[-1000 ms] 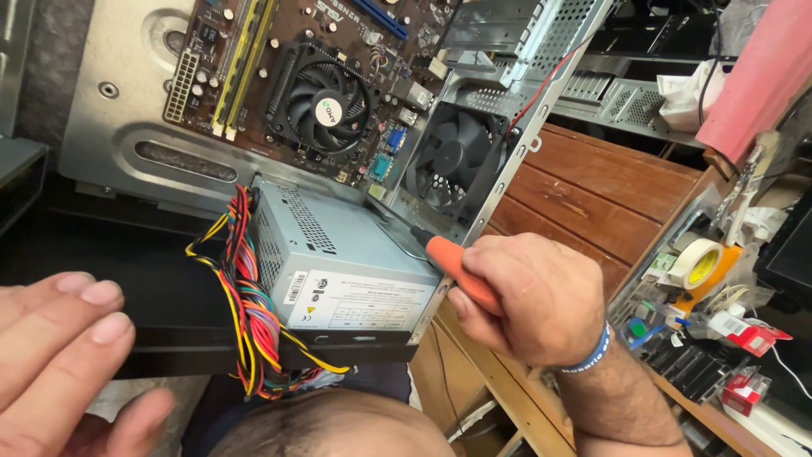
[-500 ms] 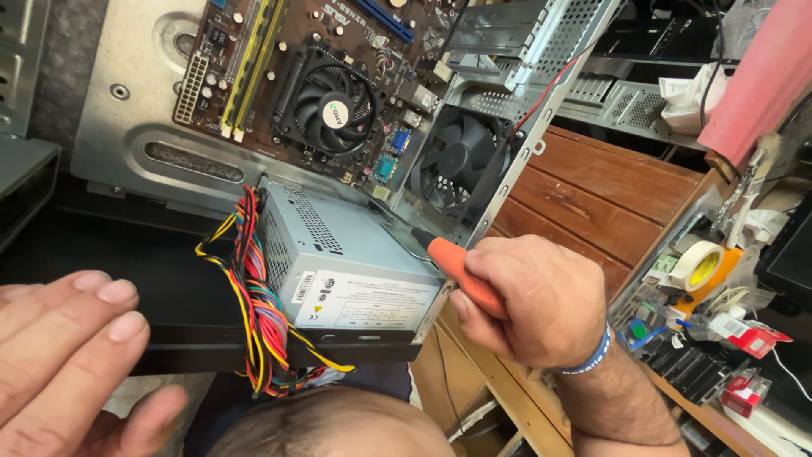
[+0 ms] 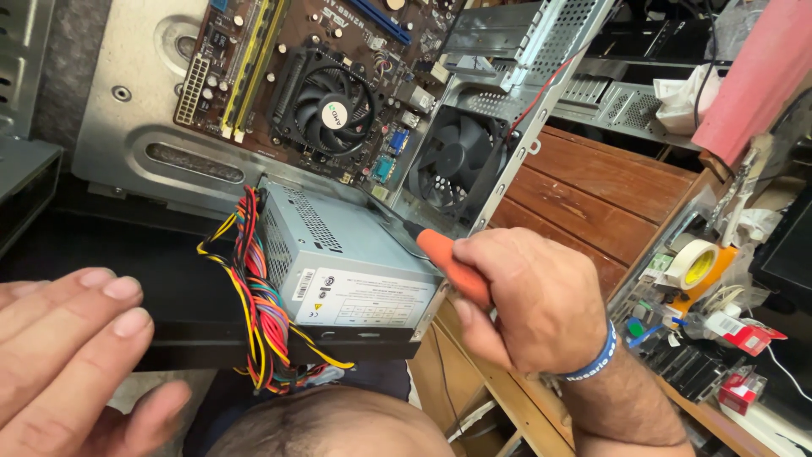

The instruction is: Repairing a desktop computer by removing screws and internal components using a screwdriver

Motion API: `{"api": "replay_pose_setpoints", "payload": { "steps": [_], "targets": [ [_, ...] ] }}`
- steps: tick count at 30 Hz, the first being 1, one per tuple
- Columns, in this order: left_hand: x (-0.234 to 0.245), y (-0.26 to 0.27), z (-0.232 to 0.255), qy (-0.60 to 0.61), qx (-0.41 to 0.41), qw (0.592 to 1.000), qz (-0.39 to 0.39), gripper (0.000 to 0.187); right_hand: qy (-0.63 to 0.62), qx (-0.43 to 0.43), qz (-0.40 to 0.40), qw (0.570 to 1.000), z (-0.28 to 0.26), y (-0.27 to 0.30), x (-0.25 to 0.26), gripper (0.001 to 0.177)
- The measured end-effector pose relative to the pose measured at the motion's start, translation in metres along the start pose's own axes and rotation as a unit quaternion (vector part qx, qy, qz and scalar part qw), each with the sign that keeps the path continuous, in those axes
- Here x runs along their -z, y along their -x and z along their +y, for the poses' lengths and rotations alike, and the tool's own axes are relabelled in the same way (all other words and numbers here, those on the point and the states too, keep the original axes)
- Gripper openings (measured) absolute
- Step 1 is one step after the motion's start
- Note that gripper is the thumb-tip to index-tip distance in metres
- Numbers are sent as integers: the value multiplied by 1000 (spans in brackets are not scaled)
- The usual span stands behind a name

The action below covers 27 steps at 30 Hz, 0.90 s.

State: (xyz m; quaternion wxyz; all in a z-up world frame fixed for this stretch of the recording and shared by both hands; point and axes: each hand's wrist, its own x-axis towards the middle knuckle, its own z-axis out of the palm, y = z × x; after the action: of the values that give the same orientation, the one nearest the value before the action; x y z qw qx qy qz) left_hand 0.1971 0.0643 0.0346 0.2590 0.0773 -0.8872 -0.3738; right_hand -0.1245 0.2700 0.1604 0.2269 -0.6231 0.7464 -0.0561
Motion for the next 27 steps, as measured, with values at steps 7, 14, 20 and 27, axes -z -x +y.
{"api": "replay_pose_setpoints", "payload": {
  "steps": [7, 14, 20, 27],
  "targets": [
    [8, -36, 8, 7, 26, 999, -23, 41, 77, -63, -40, 994, -9, -1, 0, 48],
    [-11, -159, 45, 51, 104, 983, -140, 24, 264, -88, -6, 961, -19, -1, 13, 67],
    [-82, -214, 35, 130, 34, 900, -415, 34, 290, -162, -73, 940, -22, 0, 14, 72],
    [-93, -214, 25, 154, -10, 885, -440, 10, 159, -38, -48, 985, -24, 4, 41, 46]
  ]
}}
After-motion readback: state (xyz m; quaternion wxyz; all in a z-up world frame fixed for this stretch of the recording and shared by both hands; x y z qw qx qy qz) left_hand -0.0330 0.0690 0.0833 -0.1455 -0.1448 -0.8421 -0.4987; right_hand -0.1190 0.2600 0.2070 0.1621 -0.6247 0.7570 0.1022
